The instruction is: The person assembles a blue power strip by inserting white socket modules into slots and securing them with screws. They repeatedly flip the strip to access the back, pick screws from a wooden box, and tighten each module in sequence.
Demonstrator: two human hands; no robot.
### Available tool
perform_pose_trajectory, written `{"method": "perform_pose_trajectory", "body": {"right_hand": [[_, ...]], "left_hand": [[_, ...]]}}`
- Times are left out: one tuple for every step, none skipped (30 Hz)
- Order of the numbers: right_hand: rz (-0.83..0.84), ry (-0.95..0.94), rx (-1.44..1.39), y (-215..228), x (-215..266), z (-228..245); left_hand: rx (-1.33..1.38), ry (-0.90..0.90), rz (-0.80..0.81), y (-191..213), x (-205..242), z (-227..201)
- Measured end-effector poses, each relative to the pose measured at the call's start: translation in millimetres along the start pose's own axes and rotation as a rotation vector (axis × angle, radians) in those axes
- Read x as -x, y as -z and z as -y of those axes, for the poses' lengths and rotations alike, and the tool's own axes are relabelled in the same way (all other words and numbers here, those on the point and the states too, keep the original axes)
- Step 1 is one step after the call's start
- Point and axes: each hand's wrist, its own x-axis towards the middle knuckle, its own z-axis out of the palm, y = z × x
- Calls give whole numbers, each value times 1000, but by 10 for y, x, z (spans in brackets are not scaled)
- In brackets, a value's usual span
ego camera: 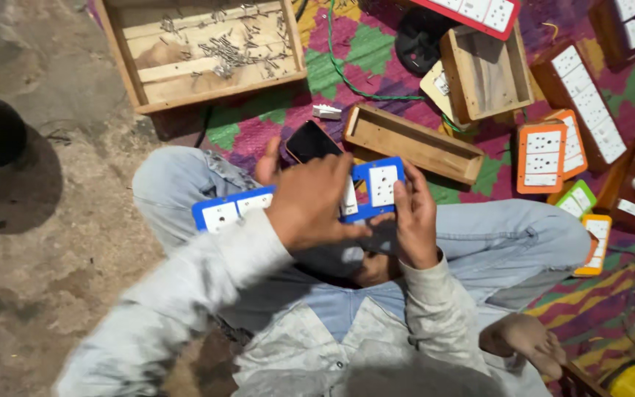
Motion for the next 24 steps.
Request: {"method": "perform_pose_trajectory", "body": {"right_hand": [[35,-46,-27,7,-30,17],[60,-95,-52,44,-35,56],[84,-144,-77,82,-53,98],[119,-183,1,141,-87,158],[154,-222,79,208,-132,224],[189,-257,162,279,-208,299],[193,-135,341,344,-300,368],[197,-16,522,408,-410,435],[200,103,702,445,-541,474],[191,177,784,480,-704,498],[183,252,866,507,-915,515],[203,267,858,477,-1178,490],[223,282,851,432,-1450,451],[224,351,931,370,-1728,396],[225,421,1010,303,-2009,337],[233,536,1042,213,-2294,261],[241,652,1072,123,-2555,180],[237,618,1082,39,-2799,101],[232,585,1093,-28,-2996,28],[202,613,1117,-84,-3151,-33],[170,641,1141,-142,-3287,-86],[147,665,1158,-221,-3382,-164],[99,711,1232,-274,-3443,-228],[57,759,1303,-320,-3486,-283]], "left_hand": [[-81,-43,-69,-58,-3,-79],[-156,-95,-131,-122,-4,-129],[-168,-86,-126,-175,-3,-129],[-175,-80,-126,-239,-20,-122],[-183,-75,-126,-296,-21,-100],[-212,-83,-143,-349,-27,-73],[-242,-92,-160,-395,-29,-41],[-269,-97,-176,-441,-24,-13],[-315,-99,-195,-485,-32,20],[-358,-94,-213,-538,-38,39],[-400,-89,-231,-587,-32,52],[-395,-87,-234,-623,-18,67],[-389,-86,-238,-654,-5,73],[-388,-85,-243,-675,-1,84],[-380,-85,-266,-692,5,91],[-373,-85,-292,-704,4,98],[-366,-84,-318,-713,-2,106],[-362,-72,-308,-724,-1,108],[-358,-59,-298,-732,-7,109],[-360,-44,-289,-728,-22,123],[-356,-51,-285,-722,-43,128],[-354,-49,-276,-715,-45,120],[-351,-46,-267,-707,-47,123],[-347,-49,-265,-700,-45,127]]}}
